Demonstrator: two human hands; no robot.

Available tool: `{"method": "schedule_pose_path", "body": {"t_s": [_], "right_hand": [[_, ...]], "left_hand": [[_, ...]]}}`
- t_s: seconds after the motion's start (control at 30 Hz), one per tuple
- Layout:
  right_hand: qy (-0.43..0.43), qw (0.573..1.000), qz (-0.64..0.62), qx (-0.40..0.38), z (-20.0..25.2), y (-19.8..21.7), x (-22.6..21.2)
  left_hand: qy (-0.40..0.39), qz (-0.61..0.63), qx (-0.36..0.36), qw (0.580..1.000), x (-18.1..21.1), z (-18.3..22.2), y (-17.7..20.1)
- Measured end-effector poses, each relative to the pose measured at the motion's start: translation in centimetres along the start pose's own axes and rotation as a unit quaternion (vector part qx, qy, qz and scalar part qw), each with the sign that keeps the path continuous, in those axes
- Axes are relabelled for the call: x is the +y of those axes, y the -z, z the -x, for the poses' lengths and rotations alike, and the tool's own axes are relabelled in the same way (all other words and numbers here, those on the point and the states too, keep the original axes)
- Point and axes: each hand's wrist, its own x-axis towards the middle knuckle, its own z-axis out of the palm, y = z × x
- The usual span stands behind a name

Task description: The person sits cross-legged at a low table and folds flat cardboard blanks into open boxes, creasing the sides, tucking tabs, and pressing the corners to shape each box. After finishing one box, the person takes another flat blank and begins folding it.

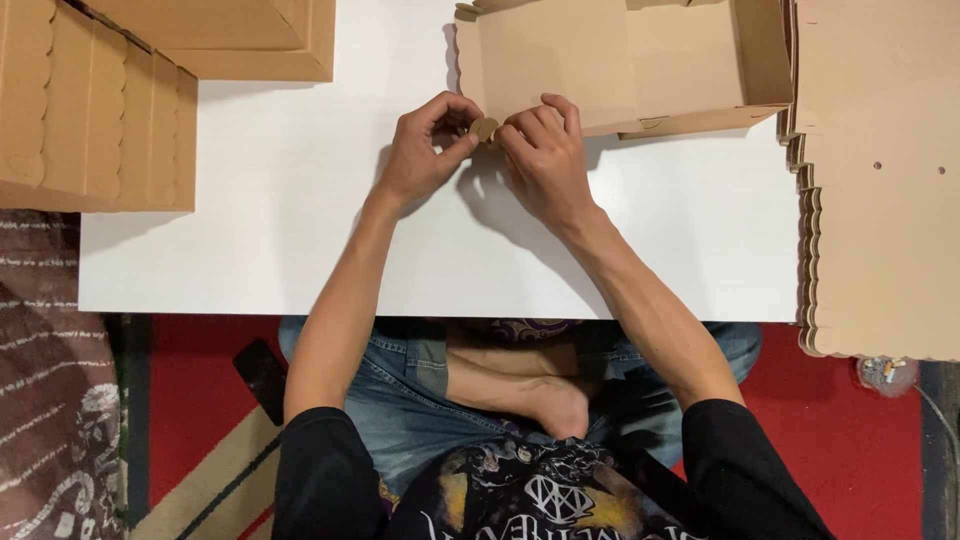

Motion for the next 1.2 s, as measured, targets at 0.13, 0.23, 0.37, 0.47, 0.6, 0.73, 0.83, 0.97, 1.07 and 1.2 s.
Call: {"method": "schedule_pose_path", "body": {"t_s": [0.13, 0.23, 0.37, 0.47, 0.6, 0.73, 0.83, 0.97, 1.07, 1.2], "right_hand": [[-0.006, 1.000, 0.010, 0.002, -0.05, -0.04, -0.02], [-0.016, 1.000, 0.017, 0.015, -0.18, 0.16, -0.03], [-0.025, 0.999, -0.009, 0.019, -0.11, 0.25, 0.03], [-0.022, 0.999, -0.022, 0.021, 0.20, -0.18, 0.35], [-0.013, 0.999, -0.038, 0.024, 0.18, -0.22, 0.33], [-0.011, 0.999, -0.042, 0.022, 0.16, -0.21, 0.33], [-0.005, 0.999, -0.041, 0.018, 0.18, -0.14, 0.37], [-0.007, 0.999, -0.040, 0.016, 0.08, -0.14, 0.22], [-0.005, 0.999, -0.040, 0.017, 0.05, -0.18, 0.21], [0.000, 0.999, -0.046, 0.002, 0.19, -0.09, 0.45]], "left_hand": [[0.001, 0.005, 0.009, 1.000, 0.19, -0.04, -0.09], [-0.001, 0.012, 0.018, 1.000, -0.02, -0.06, -0.10], [-0.013, -0.004, 0.026, 1.000, 0.32, 0.00, -0.35], [-0.029, -0.028, 0.033, 0.999, 0.19, -0.10, -0.41], [-0.047, -0.051, 0.038, 0.997, 0.68, -0.03, -0.38], [-0.052, -0.065, 0.039, 0.996, 0.78, 0.06, -0.41], [-0.064, -0.061, 0.031, 0.996, 0.72, 0.16, -0.45], [-0.074, -0.071, 0.025, 0.994, 0.58, 0.16, -0.39], [-0.079, -0.071, 0.022, 0.994, 0.51, 0.21, -0.37], [-0.060, -0.071, 0.016, 0.996, 0.82, 0.23, -0.43]]}}
